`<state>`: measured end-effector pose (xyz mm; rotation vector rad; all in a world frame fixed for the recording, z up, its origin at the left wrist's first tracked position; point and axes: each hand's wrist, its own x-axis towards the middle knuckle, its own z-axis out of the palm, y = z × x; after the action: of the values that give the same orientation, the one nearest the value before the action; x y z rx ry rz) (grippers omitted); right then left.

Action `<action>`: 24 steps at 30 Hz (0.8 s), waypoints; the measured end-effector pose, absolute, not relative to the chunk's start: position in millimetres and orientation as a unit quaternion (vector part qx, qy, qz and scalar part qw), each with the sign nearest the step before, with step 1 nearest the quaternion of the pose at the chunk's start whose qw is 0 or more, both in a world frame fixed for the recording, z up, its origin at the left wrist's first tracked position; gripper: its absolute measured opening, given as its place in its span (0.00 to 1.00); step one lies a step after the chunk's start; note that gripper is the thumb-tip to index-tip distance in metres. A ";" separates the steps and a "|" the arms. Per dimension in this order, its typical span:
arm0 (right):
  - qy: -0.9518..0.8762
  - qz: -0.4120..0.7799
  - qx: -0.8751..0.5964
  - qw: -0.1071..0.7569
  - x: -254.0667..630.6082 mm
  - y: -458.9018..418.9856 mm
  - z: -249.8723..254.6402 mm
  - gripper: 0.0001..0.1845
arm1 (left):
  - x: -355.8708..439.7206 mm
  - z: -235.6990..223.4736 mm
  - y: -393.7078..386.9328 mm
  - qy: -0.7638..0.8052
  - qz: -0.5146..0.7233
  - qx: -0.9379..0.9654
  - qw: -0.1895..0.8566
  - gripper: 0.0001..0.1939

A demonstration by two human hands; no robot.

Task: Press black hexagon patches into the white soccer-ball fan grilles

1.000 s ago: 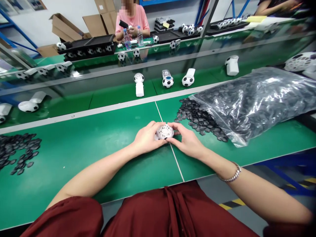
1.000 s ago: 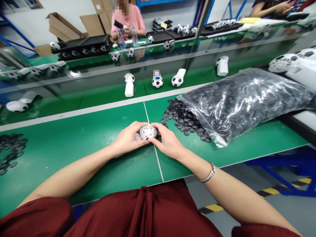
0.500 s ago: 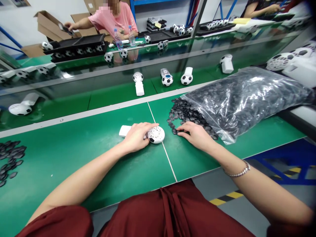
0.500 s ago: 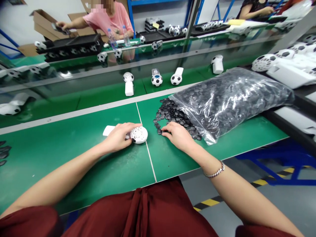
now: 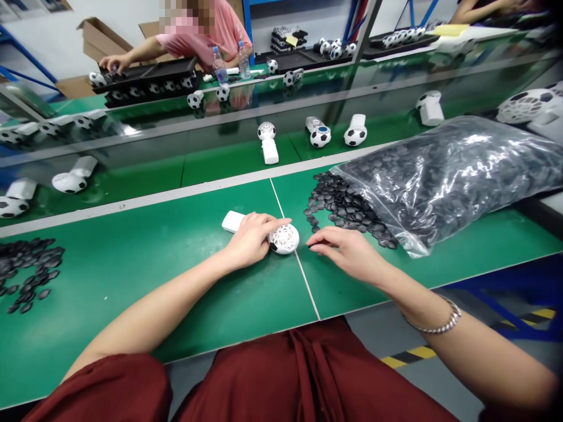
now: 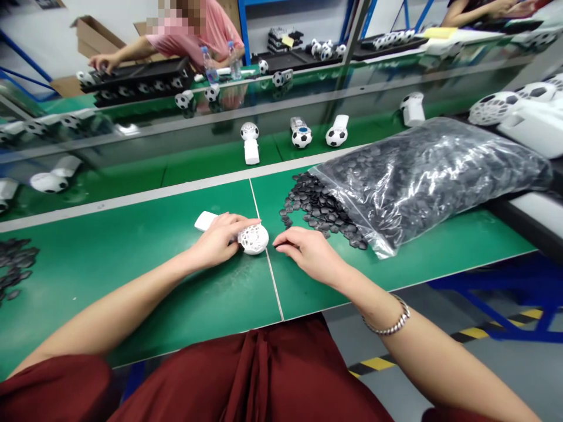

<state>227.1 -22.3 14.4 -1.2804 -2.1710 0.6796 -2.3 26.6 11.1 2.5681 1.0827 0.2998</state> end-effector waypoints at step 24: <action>-0.714 0.385 -0.448 0.376 190.4 -19.4 -12.4 0.23 | 2.8 13.4 12.3 0.423 0.155 0.861 0.237 0.29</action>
<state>190.4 -19.4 -12.4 -1.1462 -1.8280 0.9844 2.8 12.3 13.4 2.3607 1.1584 0.4253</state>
